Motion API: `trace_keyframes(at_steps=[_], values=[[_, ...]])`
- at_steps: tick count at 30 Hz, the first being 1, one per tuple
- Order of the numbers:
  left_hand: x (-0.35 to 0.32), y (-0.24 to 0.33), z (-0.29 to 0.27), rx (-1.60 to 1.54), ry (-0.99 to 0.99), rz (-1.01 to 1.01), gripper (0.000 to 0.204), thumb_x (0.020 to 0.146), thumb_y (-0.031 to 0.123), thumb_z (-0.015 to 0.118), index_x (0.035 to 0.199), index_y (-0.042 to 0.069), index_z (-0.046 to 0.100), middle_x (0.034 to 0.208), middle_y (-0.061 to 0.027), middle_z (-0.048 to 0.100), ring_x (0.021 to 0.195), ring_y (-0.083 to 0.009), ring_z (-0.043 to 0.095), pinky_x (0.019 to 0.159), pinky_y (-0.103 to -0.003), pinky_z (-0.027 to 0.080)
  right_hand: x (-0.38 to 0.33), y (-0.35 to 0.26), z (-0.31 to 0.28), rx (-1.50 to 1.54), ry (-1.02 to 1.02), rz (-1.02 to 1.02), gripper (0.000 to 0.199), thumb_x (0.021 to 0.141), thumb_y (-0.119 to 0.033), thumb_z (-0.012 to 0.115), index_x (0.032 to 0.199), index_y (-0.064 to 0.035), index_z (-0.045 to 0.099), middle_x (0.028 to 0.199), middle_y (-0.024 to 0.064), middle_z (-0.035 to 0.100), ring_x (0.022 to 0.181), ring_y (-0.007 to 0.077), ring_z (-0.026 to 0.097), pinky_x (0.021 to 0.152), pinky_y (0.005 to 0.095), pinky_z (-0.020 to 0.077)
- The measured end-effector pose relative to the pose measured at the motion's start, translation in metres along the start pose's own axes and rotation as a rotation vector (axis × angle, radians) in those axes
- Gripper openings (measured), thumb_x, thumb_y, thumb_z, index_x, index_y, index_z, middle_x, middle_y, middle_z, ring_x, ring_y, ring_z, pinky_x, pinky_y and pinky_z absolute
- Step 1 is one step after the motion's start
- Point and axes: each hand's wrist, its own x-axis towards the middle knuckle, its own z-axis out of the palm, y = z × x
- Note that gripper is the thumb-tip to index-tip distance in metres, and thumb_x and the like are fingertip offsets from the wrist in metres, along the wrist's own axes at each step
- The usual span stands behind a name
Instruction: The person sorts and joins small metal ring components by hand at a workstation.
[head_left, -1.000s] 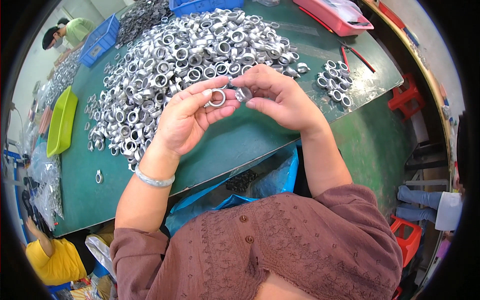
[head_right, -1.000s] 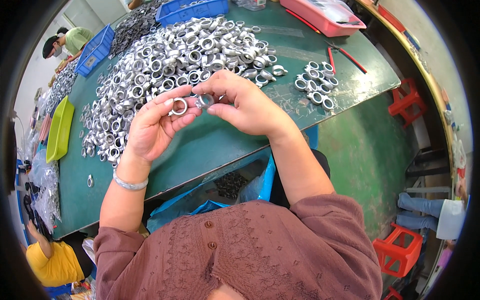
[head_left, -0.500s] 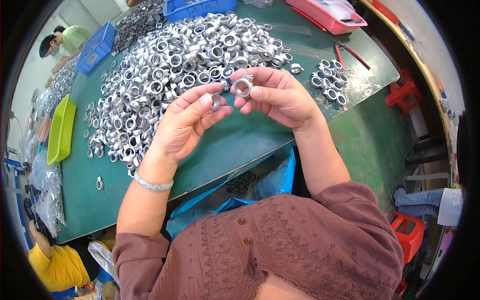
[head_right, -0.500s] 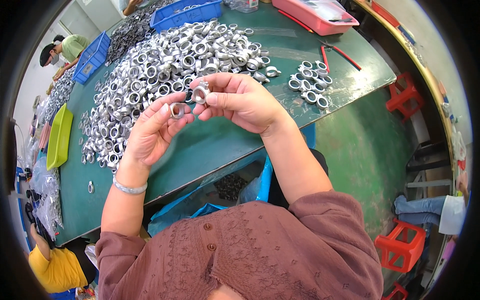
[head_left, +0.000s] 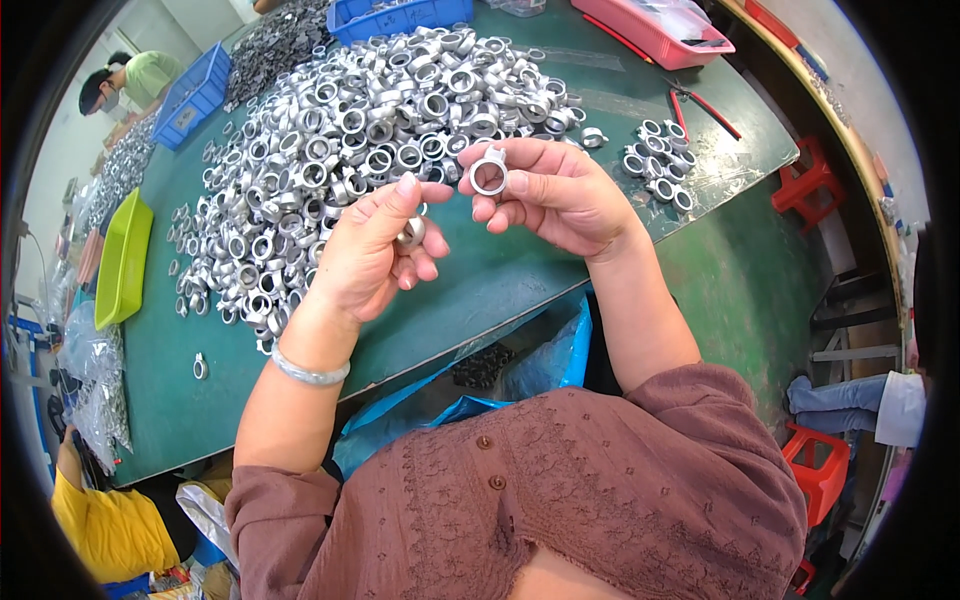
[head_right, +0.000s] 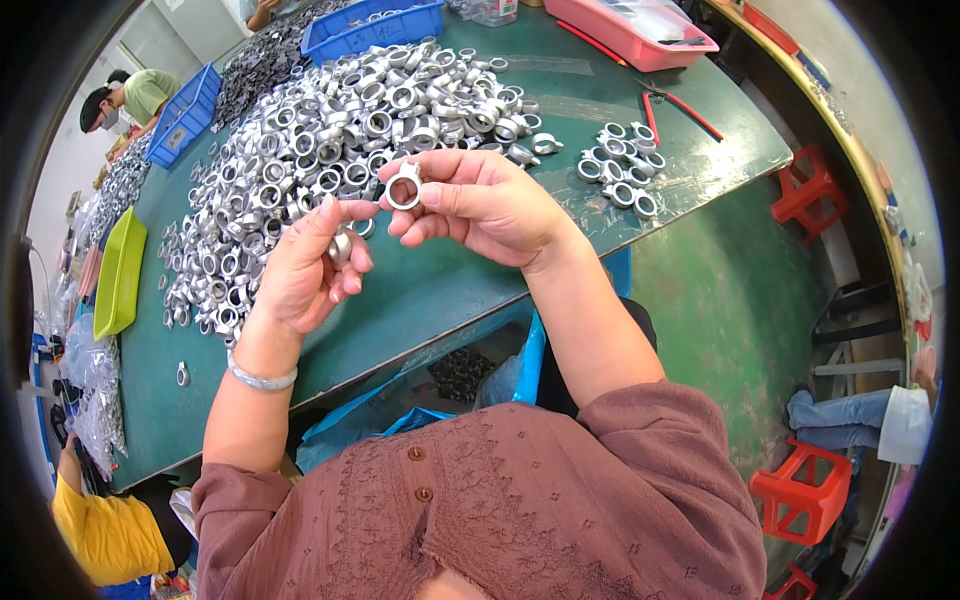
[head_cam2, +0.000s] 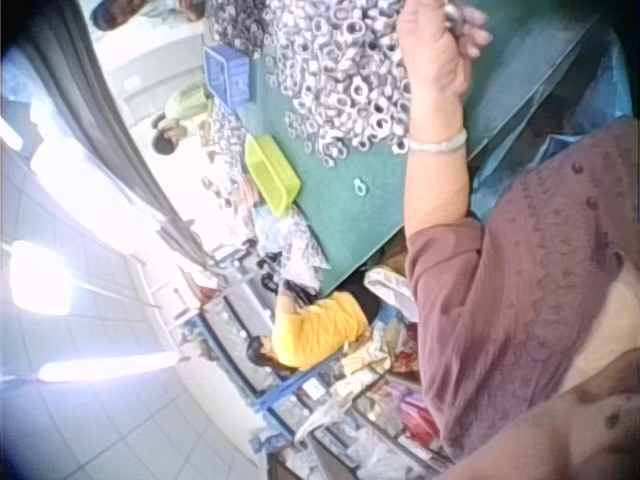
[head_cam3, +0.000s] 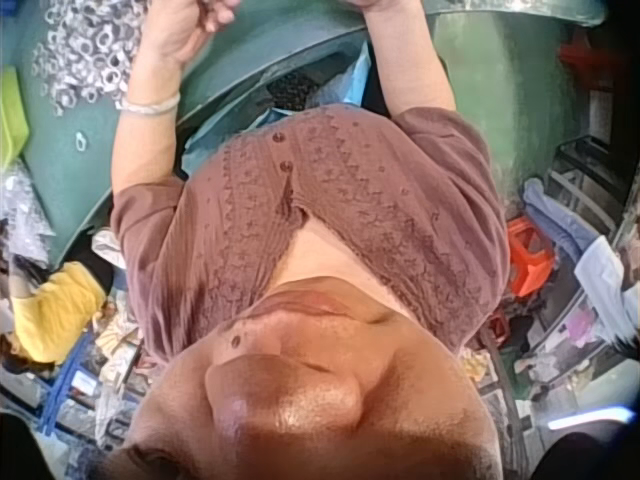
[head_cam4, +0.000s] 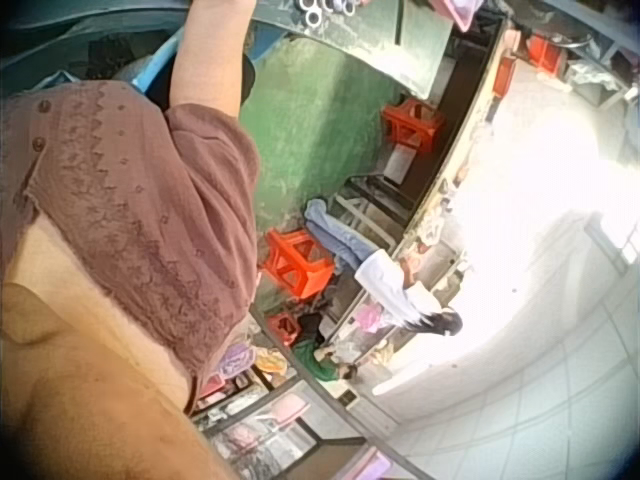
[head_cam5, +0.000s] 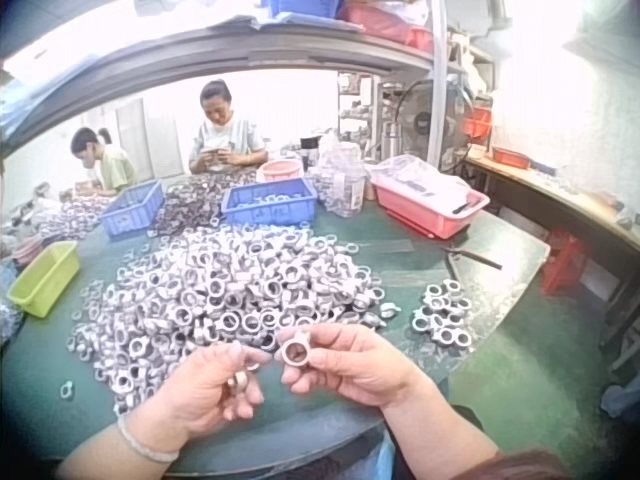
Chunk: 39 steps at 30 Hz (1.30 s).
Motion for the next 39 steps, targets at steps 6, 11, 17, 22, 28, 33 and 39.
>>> trace_keyframes(at_steps=[6,11,17,22,28,33,39], values=[[0.0047,-0.0036,0.0046,-0.08,0.026,-0.018,0.041,0.093,0.034,0.039,0.103,-0.003,0.053,0.082,-0.0134,0.063,0.064,-0.0162,0.063,0.049,-0.02,0.049,0.0012,0.0036,-0.0048,-0.087,-0.028,0.016,0.034,0.087,-0.005,0.047,0.119,0.0078,0.045,0.099,0.0144,0.059,0.085,0.018,0.061,0.072,0.0282,0.0527],[0.0053,-0.0039,0.0034,-0.083,-0.041,-0.013,0.046,0.095,0.035,0.03,0.107,-0.004,0.05,0.093,-0.0175,0.062,0.072,-0.0175,0.064,0.057,-0.022,0.052,0.0014,0.0068,-0.006,-0.142,-0.011,0.04,0.034,0.087,-0.005,0.047,0.119,0.0075,0.046,0.098,0.0134,0.06,0.084,0.0172,0.061,0.072,0.0282,0.0525],[0.0068,-0.0036,0.0007,-0.101,-0.065,-0.009,0.049,0.095,0.037,0.028,0.11,-0.004,0.048,0.095,-0.0183,0.062,0.076,-0.0194,0.064,0.062,-0.024,0.053,0.0017,0.0055,-0.0066,-0.139,0.028,0.056,0.032,0.087,-0.004,0.046,0.117,0.0072,0.047,0.1,0.0146,0.06,0.084,0.019,0.061,0.074,0.0297,0.0518],[0.0063,-0.0046,0.0006,-0.104,-0.056,0.008,0.05,0.094,0.039,0.028,0.112,-0.005,0.047,0.097,-0.0182,0.061,0.077,-0.02,0.064,0.063,-0.025,0.053,0.0007,0.0039,-0.0056,-0.109,0.062,0.059,0.031,0.086,-0.001,0.044,0.116,0.0077,0.048,0.1,0.0158,0.058,0.087,0.0237,0.061,0.076,0.0316,0.0512],[0.0045,-0.001,0.0033,-0.13,-0.058,0.013,0.047,0.095,0.036,0.027,0.106,-0.003,0.05,0.095,-0.0175,0.062,0.079,-0.022,0.063,0.065,-0.028,0.052,0.0011,0.0031,-0.0059,-0.121,0.065,0.055,0.036,0.084,0.0,0.043,0.118,0.0103,0.044,0.107,0.0193,0.056,0.087,0.0206,0.061,0.077,0.0298,0.0512],[0.0043,-0.0016,0.0006,-0.118,-0.049,0.021,0.047,0.095,0.036,0.026,0.107,-0.004,0.049,0.096,-0.019,0.061,0.081,-0.0221,0.063,0.067,-0.029,0.052,0.0019,0.0034,-0.0039,-0.112,0.08,0.055,0.036,0.083,0.0,0.044,0.118,0.0101,0.045,0.105,0.0188,0.057,0.084,0.0198,0.061,0.077,0.0292,0.0513],[0.0054,-0.0021,0.0013,-0.135,-0.055,0.039,0.046,0.095,0.033,0.027,0.111,-0.006,0.046,0.098,-0.0213,0.06,0.084,-0.0238,0.063,0.069,-0.029,0.053,0.0014,0.0022,-0.0041,-0.113,0.106,0.058,0.031,0.083,0.002,0.045,0.113,0.009,0.049,0.1,0.0153,0.058,0.084,0.0221,0.061,0.074,0.0294,0.0521]])
